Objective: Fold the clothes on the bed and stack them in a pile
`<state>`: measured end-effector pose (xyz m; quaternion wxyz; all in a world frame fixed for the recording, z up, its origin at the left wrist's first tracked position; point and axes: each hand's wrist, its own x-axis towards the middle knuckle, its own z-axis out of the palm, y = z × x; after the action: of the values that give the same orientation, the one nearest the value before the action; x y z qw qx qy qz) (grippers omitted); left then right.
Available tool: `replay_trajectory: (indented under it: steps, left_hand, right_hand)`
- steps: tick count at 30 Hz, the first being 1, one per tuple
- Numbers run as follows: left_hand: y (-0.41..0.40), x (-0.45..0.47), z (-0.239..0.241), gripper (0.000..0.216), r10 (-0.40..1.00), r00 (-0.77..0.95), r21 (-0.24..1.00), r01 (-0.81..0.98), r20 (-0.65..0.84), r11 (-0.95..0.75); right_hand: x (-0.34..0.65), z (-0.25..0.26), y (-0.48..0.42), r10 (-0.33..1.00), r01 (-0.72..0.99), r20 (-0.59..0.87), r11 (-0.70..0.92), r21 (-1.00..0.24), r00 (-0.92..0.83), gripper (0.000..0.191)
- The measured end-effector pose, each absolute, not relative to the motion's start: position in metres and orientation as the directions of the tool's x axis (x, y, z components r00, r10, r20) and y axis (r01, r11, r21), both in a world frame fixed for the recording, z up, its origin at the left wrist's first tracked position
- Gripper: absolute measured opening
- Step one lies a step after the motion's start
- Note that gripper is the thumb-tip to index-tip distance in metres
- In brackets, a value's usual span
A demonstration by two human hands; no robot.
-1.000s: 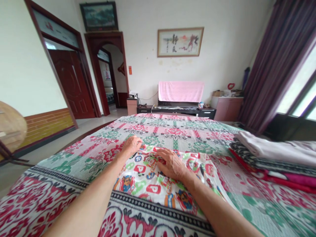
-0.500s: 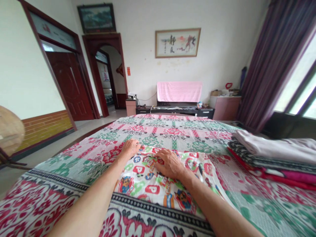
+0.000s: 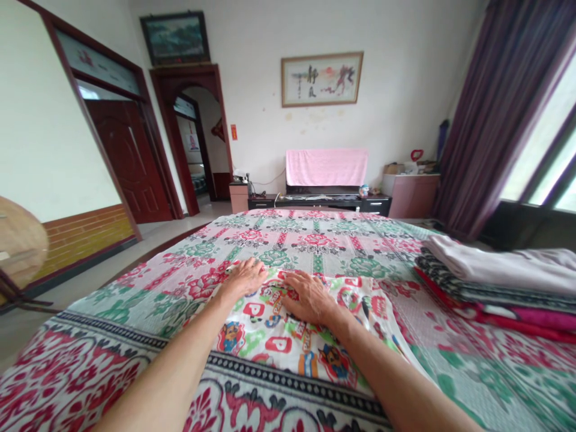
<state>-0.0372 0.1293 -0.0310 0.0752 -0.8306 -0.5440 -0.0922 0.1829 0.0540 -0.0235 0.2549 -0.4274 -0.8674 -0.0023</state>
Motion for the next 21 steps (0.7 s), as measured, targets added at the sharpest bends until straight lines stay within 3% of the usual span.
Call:
replay_trajectory:
  steps: [4, 10, 14, 21]
  left_hand:
    - [0.127, -0.033, -0.034, 0.042, 0.949, 0.282, -0.008, 0.959, 0.142, -0.284]
    - [0.119, -0.023, -0.024, 0.067, 0.983, 0.143, 0.059, 0.987, 0.116, -0.150]
    - [0.113, -0.016, -0.016, 0.067, 0.960, 0.183, 0.044, 0.980, 0.214, -0.196]
    - [0.116, -0.017, -0.025, 0.069, 0.968, 0.239, 0.090, 0.965, 0.075, -0.245]
  right_hand:
    - [0.183, -0.022, 0.052, 0.760, 0.760, 0.405, 0.617, -0.204, -0.508, 0.043]
    - [0.183, -0.019, 0.048, 0.774, 0.781, 0.380, 0.598, -0.180, -0.506, 0.043]
    - [0.184, -0.019, 0.048, 0.767, 0.781, 0.396, 0.601, -0.169, -0.505, 0.043]
    - [0.184, -0.023, 0.051, 0.805, 0.797, 0.369, 0.562, -0.222, -0.465, 0.051]
